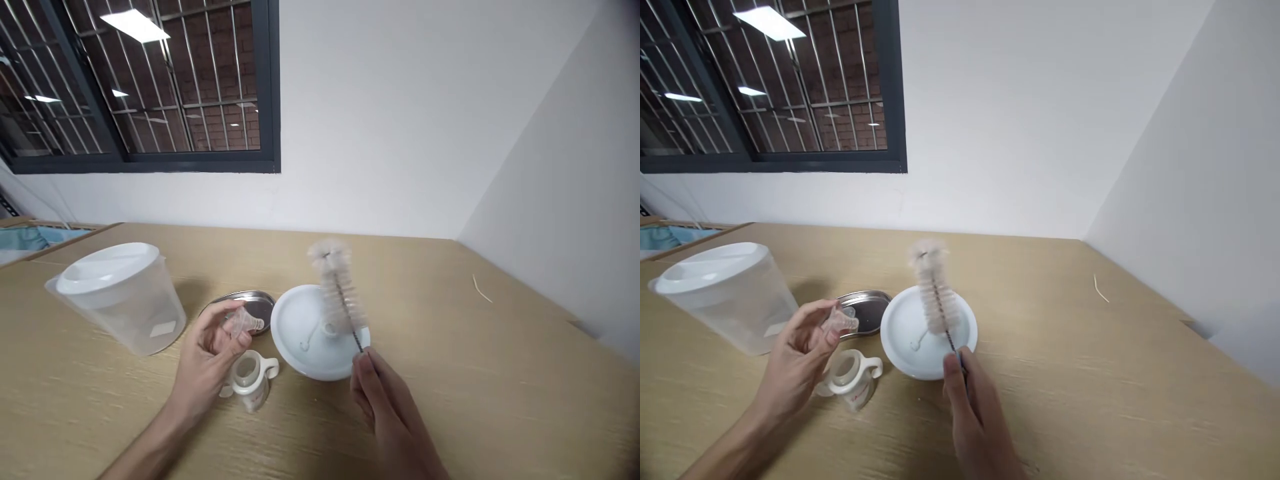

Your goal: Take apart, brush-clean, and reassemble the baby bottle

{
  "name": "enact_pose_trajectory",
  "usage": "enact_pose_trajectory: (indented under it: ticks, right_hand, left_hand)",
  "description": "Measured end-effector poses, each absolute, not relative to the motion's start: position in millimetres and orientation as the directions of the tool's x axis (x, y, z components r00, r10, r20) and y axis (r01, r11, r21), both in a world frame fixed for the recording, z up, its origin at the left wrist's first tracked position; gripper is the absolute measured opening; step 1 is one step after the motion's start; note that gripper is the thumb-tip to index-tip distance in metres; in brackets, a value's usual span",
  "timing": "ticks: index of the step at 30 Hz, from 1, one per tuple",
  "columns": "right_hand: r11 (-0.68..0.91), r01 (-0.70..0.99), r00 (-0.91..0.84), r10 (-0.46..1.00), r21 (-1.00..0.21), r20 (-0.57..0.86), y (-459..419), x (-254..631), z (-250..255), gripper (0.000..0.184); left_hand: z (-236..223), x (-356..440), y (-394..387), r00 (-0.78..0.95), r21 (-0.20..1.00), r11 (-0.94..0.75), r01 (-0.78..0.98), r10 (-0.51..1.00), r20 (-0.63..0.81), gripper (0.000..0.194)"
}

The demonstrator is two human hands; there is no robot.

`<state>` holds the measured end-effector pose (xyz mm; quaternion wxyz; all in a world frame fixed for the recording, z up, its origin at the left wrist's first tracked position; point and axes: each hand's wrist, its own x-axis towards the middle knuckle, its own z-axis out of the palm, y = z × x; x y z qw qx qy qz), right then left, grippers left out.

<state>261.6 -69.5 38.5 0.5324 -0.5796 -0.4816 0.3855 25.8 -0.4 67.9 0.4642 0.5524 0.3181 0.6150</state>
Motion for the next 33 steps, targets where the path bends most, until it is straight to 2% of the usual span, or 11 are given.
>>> enact_pose_trajectory:
  ticks: [3, 7, 11, 15, 20, 23, 26, 30, 33]
  right_hand:
    - [0.129, 0.285, 0.219, 0.956, -0.950, 0.196, -65.5, 264.6, 28.5, 0.052]
    - [0.226, 0.454, 0.197, 0.918, -0.862, 0.344, -62.2, 270.9, 23.4, 0.046]
    - [0.256, 0.539, 0.175, 0.898, -0.802, 0.405, -64.0, 276.0, 32.0, 0.041]
    - [0.250, 0.622, 0.181, 0.876, -0.742, 0.448, -66.2, 276.0, 38.0, 0.039]
    - [0.433, 0.727, -0.048, 0.806, -0.533, 0.590, -59.9, 281.9, 26.4, 0.030]
    - [0.330, 0.815, 0.026, 0.800, -0.476, 0.599, -55.0, 290.1, 24.3, 0.034]
    - [0.213, 0.824, 0.134, 0.828, -0.525, 0.545, -54.7, 293.6, 29.5, 0.037]
    - [0.382, 0.757, -0.029, 0.831, -0.531, 0.556, -56.7, 289.1, 33.0, 0.034]
    - [0.365, 0.797, -0.035, 0.824, -0.481, 0.566, -55.3, 289.2, 30.9, 0.036]
  left_hand:
    - [69.5, 22.8, 0.2, 0.059, 0.933, -0.224, -0.282, 0.966, 0.250, 0.035]
    - [71.3, 22.3, 4.5, 0.056, 0.939, -0.154, -0.307, 0.982, 0.179, 0.038]
    - [69.8, 19.3, 12.3, 0.024, 0.936, -0.162, -0.312, 0.984, 0.178, 0.039]
    - [64.4, 13.2, 18.3, -0.073, 0.962, -0.212, -0.173, 0.977, 0.202, 0.040]
    - [62.4, 13.7, 20.8, -0.095, 0.966, -0.218, -0.139, 0.974, 0.206, 0.033]
    - [62.1, 13.0, 22.5, -0.107, 0.967, -0.227, -0.116, 0.971, 0.215, 0.032]
    - [61.4, 11.6, 23.8, -0.111, 0.967, -0.225, -0.124, 0.971, 0.212, 0.035]
    - [61.9, 14.6, 22.2, -0.087, 0.965, -0.235, -0.117, 0.970, 0.226, 0.038]
    - [62.6, 16.8, 20.7, -0.094, 0.967, -0.245, -0.071, 0.967, 0.238, 0.037]
